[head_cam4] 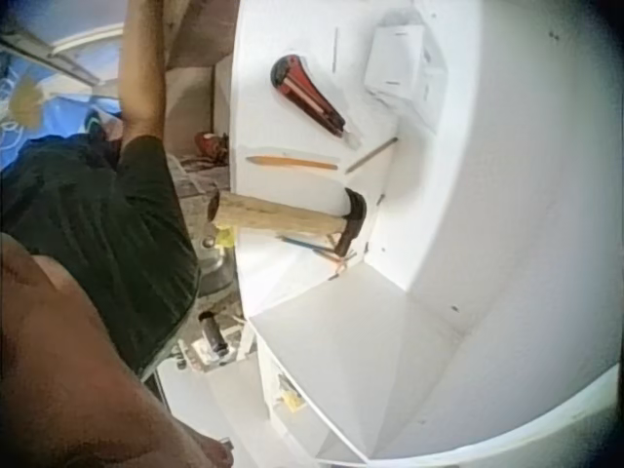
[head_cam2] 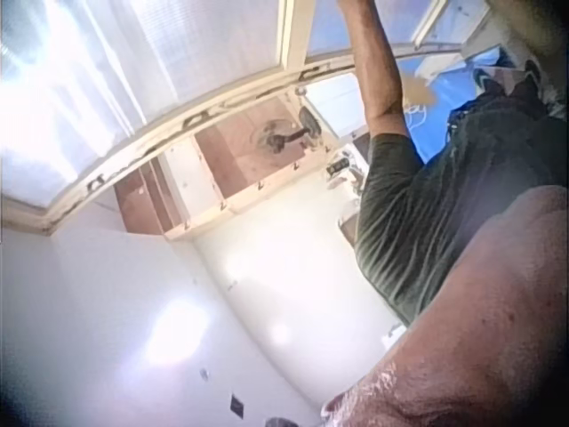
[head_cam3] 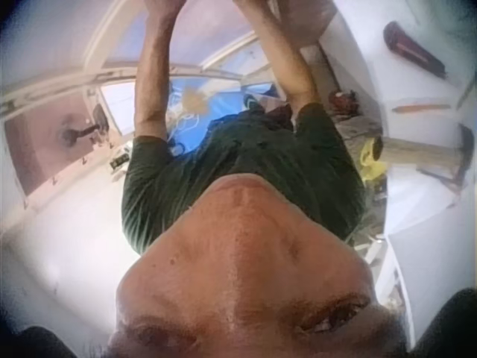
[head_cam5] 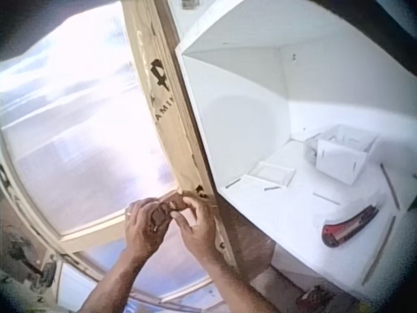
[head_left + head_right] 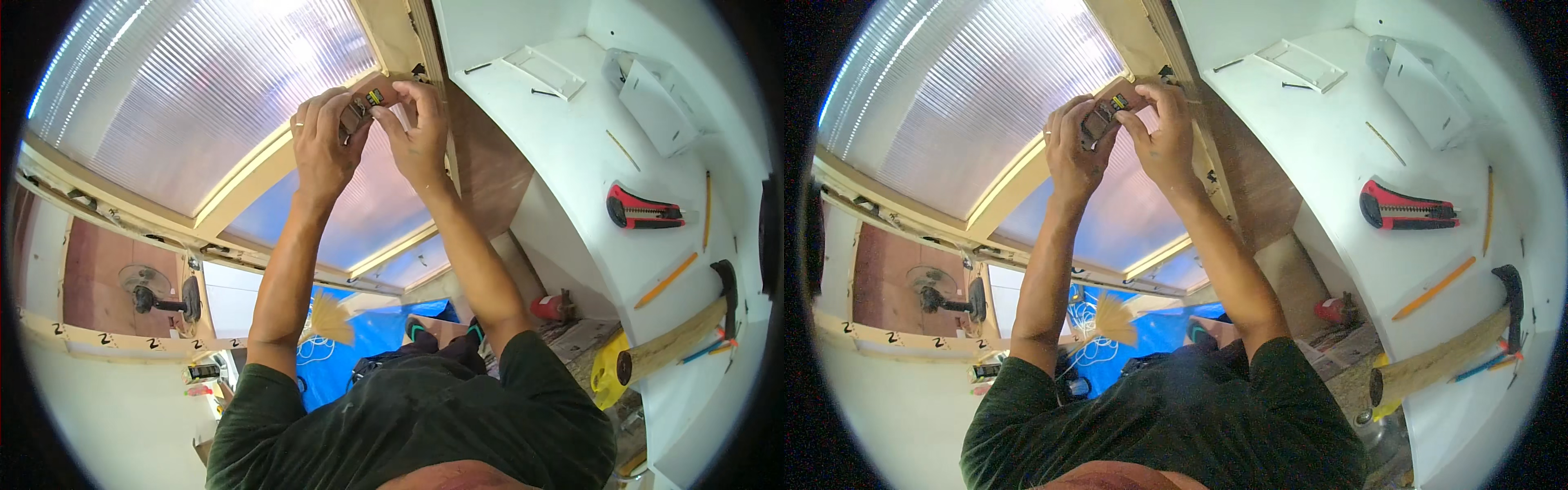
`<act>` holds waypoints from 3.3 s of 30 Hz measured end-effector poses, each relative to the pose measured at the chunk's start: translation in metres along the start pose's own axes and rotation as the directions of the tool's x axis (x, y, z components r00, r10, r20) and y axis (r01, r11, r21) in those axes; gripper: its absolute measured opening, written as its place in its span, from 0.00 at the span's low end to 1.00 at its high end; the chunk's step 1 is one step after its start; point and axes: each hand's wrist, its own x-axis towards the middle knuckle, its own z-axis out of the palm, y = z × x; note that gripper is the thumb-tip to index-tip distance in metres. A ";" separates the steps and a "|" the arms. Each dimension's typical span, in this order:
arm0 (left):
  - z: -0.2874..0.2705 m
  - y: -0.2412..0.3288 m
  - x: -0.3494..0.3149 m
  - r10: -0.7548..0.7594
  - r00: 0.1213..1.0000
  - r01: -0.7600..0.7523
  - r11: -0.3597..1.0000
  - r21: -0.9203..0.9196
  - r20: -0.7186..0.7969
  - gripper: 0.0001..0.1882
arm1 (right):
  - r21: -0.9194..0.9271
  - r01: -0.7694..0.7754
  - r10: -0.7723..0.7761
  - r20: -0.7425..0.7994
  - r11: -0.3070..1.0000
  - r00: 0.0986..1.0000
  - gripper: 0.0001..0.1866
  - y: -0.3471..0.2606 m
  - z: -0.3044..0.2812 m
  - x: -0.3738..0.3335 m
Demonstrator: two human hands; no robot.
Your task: The person sands the wooden edges of a door frame with a small sanding block, working along the inner and outer surfaces of the frame.
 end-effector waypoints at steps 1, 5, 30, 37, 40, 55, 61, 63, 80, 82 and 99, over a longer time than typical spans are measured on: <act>0.001 0.000 0.000 -0.004 1.000 0.004 1.000 0.011 0.006 0.30 | 0.005 0.001 -0.001 -0.002 1.000 1.000 0.23 0.000 0.000 0.002; 0.010 0.003 0.007 0.011 1.000 -0.011 1.000 -0.005 0.014 0.27 | 0.034 -0.038 0.039 -0.014 0.999 0.999 0.24 0.005 -0.004 0.006; -0.006 0.020 -0.009 0.281 0.929 -0.237 0.951 -0.197 0.241 0.15 | 0.262 -0.326 0.358 -0.083 0.908 0.930 0.23 0.024 -0.030 -0.057; -0.012 0.011 -0.034 0.021 1.000 -0.020 1.000 -0.016 0.011 0.30 | 0.081 -0.147 0.148 0.002 0.986 0.989 0.23 -0.017 -0.007 -0.035; -0.004 0.009 -0.023 -0.035 0.995 0.036 0.999 0.014 -0.093 0.27 | 0.059 -0.040 0.043 -0.040 0.997 0.998 0.24 -0.017 0.005 -0.012; 0.017 0.007 0.005 -0.028 0.998 0.029 0.999 0.028 -0.056 0.26 | -0.107 -0.003 -0.003 -0.061 0.994 0.998 0.21 -0.003 0.000 0.015; 0.019 0.006 0.006 0.000 0.999 0.002 0.999 0.039 -0.052 0.25 | -0.200 0.009 -0.018 -0.045 0.980 0.999 0.22 -0.003 -0.003 0.015; 0.018 0.005 0.009 0.010 0.999 -0.009 1.000 0.021 -0.044 0.25 | -0.156 -0.001 -0.008 -0.059 0.988 0.998 0.22 -0.001 0.000 0.015; 0.022 0.011 0.016 -0.017 1.000 0.017 1.000 0.004 -0.017 0.19 | -0.110 -0.082 0.078 -0.040 0.991 0.996 0.23 0.010 -0.007 0.021; 0.025 0.013 0.019 -0.014 1.000 0.014 1.000 0.002 -0.011 0.19 | -0.064 -0.101 0.097 -0.063 0.993 0.993 0.22 0.013 -0.007 0.022; 0.038 0.024 0.040 0.005 0.999 0.001 0.995 -0.103 0.051 0.16 | 0.223 -0.270 0.300 -0.110 0.937 0.948 0.21 0.023 -0.008 0.024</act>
